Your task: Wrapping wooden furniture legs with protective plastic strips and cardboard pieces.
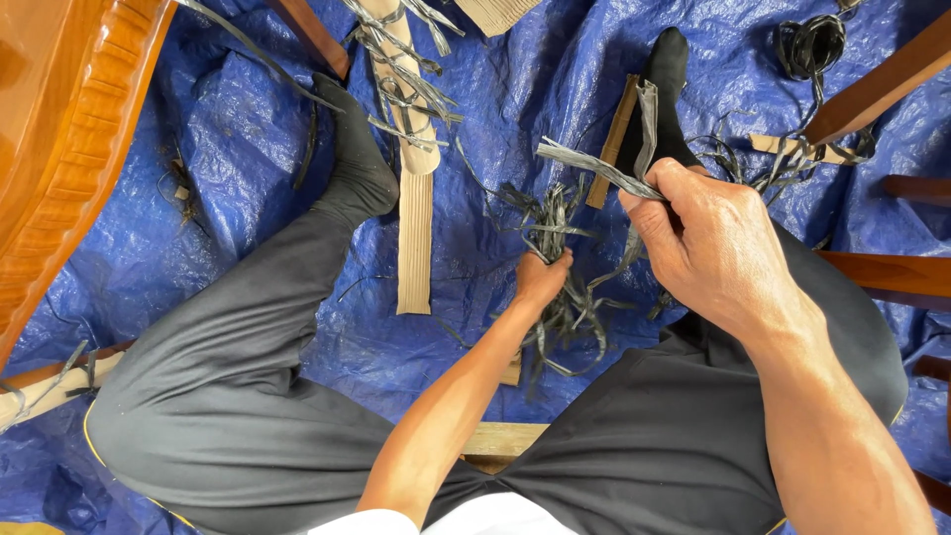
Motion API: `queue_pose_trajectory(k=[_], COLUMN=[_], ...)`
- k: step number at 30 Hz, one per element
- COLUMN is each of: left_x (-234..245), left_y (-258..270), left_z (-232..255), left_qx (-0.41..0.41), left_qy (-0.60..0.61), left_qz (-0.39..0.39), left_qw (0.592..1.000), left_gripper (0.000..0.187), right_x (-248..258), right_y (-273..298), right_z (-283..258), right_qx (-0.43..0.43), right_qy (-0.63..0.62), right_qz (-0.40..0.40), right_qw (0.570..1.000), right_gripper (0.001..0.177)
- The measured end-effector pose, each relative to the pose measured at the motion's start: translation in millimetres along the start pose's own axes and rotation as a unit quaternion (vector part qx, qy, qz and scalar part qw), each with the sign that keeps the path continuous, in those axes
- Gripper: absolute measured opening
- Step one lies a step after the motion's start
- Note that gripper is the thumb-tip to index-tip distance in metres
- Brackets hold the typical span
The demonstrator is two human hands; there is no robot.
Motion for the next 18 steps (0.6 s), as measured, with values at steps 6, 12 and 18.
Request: queue_pose_trajectory(k=[6,12,18], left_x=[-1.8,105.9,222.1], left_y=[11.7,41.5,33.8], left_z=[16.2,15.4,-44.3], left_qx=[-0.126,-0.141,-0.239], left_qy=[-0.049,-0.054,-0.264], left_qz=[-0.067,0.107,0.355], left_qw=[0.989,0.983,0.864], left_gripper=[0.065,0.051,0.027], right_x=[-9.1,-19.8,-59.1], right_y=[-1.9,-0.4,-12.3], right_z=[13.0,22.8,40.9], right_qx=[-0.007,-0.013,-0.054], right_qy=[0.025,0.042,0.073], right_qz=[-0.007,-0.025,-0.077], right_qw=[1.000,0.999,0.993], right_gripper=[0.031,0.032,0.031])
Point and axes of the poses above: each hand's wrist, its own y-axis away from the middle knuckle, its own x-axis out of the back of the hand, z = x × y, the point moved 7 cm from there along -y, towards the middle knuckle
